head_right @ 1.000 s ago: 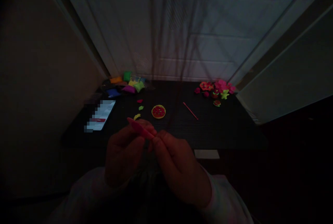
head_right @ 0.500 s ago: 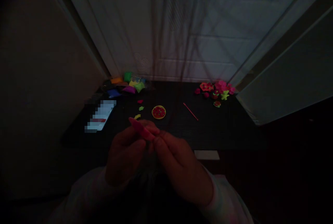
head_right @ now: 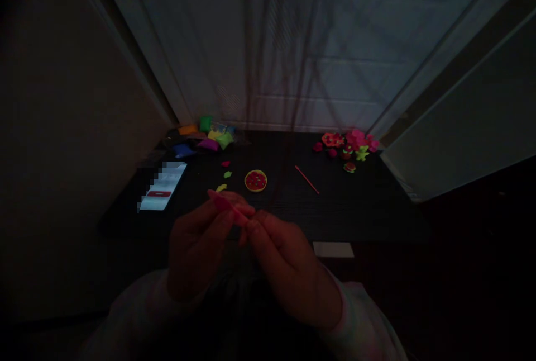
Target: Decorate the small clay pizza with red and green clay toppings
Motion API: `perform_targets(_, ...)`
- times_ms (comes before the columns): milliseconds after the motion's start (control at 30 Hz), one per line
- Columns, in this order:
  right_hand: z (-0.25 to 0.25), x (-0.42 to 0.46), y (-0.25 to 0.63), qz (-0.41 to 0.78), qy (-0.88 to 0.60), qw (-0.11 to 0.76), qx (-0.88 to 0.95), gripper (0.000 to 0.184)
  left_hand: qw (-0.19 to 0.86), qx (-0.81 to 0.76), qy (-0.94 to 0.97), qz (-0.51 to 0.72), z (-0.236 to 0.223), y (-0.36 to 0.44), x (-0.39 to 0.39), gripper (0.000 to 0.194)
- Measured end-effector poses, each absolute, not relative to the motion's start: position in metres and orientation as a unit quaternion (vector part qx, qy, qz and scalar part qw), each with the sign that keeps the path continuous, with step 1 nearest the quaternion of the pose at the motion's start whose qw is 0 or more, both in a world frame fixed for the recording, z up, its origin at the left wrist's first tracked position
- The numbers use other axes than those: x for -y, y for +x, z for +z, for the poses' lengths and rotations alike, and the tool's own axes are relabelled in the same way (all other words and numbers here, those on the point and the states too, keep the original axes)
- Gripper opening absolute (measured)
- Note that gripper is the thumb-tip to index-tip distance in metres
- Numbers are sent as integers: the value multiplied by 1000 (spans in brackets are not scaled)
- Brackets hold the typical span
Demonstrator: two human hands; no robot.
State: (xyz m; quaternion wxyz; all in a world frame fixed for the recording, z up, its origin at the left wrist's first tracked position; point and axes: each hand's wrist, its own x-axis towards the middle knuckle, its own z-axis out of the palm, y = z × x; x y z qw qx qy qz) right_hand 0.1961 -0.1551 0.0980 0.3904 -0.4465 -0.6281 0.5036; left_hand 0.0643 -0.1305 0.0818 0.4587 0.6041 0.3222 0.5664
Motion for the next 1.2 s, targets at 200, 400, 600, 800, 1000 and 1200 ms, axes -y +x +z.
perform_targets(200, 96, 154, 197, 507, -455, 385, 623, 26, 461, -339, 601, 558, 83, 65, 131, 12)
perform_targets(400, 96, 154, 195, 476, -469, 384, 637, 26, 516, -351, 561, 544, 81, 68, 134, 10)
perform_targets(600, 98, 154, 193, 421, -467, 387, 674, 22, 528, -376, 525, 551, 81, 71, 134, 8)
perform_targets(800, 98, 153, 193, 418, -469, 376, 681, 21, 520, -372, 537, 551, 83, 70, 134, 8)
perform_targets(1000, 98, 154, 193, 443, -468, 382, 663, 22, 502, -390, 561, 531, 86, 69, 134, 8)
perform_targets(1200, 96, 155, 195, 507, -452, 403, 613, 24, 543, -305, 550, 558, 79, 66, 134, 15)
